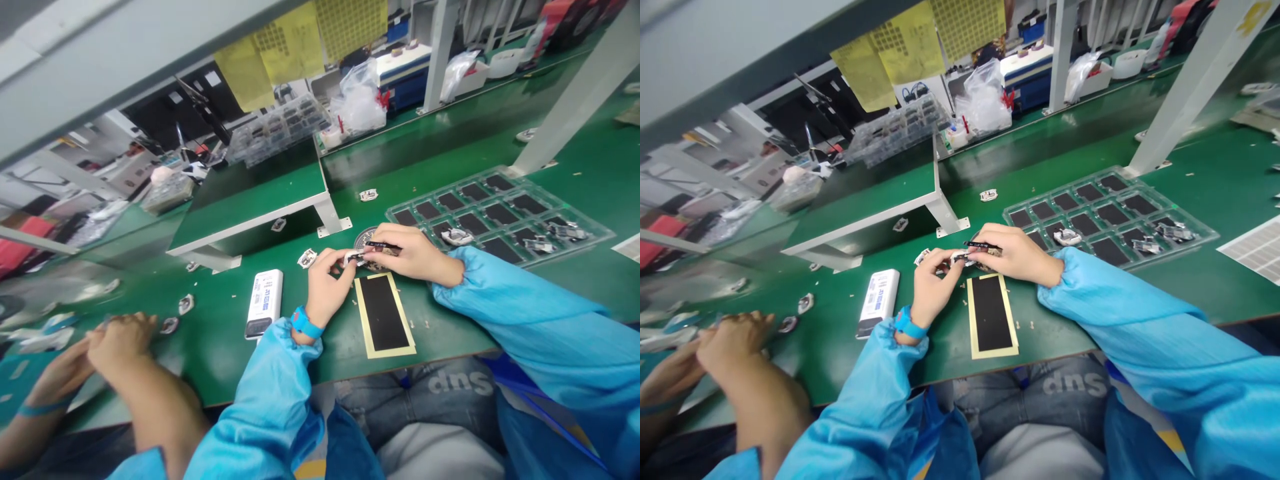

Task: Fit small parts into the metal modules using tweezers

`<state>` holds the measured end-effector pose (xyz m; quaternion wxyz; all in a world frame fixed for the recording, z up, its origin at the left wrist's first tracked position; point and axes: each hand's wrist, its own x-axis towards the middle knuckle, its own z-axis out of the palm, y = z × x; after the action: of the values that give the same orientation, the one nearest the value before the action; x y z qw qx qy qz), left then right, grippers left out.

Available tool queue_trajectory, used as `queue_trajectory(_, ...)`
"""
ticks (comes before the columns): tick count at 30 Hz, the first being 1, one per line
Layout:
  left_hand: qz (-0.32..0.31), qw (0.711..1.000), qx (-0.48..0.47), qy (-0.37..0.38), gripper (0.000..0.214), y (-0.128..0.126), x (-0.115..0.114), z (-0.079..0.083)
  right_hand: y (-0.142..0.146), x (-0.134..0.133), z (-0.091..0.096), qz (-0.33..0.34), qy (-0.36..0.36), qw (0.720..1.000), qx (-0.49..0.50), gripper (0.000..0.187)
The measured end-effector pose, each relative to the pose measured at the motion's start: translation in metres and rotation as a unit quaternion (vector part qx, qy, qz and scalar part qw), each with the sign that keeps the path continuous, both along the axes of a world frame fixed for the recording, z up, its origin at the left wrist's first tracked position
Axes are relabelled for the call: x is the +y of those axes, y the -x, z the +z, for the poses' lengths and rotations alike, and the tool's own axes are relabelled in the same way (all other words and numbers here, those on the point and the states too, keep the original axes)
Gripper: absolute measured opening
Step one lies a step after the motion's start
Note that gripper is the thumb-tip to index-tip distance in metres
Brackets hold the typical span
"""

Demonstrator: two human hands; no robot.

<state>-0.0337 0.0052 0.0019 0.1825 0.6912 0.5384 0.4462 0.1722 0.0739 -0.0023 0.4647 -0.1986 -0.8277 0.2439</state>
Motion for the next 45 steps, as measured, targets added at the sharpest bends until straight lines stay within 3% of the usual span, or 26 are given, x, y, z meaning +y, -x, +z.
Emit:
queue_trajectory(16,-0.002,1.000,-0.008,-0.015,0.011,-0.006,-0.004,-0.004,0.004,-0.006,-0.001,0.027,-0.007,0.997,-0.069,0.013)
queue_trajectory(22,-0.003,0.999,-0.028,0.028,0.012,-0.002,0.001,-0.002,0.001,-0.005,0.000,0.027,0.009,0.995,-0.098,0.012)
queue_trajectory(25,0.037,0.998,-0.013,0.049,0.015,0.017,0.009,0.001,-0.006,0.005,-0.001,-0.019,0.024,0.994,-0.103,0.012)
queue_trajectory(29,0.106,0.994,-0.014,0.018,0.018,0.034,0.017,0.006,-0.012,0.013,0.000,-0.069,0.008,0.992,-0.101,0.012)
queue_trajectory(36,0.001,0.999,0.026,-0.038,0.012,0.000,0.001,0.007,0.001,-0.007,0.003,-0.003,-0.006,1.000,-0.005,0.013)
queue_trajectory(45,0.007,0.999,0.005,-0.048,0.009,-0.010,-0.008,0.006,0.002,-0.009,0.002,0.003,-0.020,0.999,-0.039,0.016)
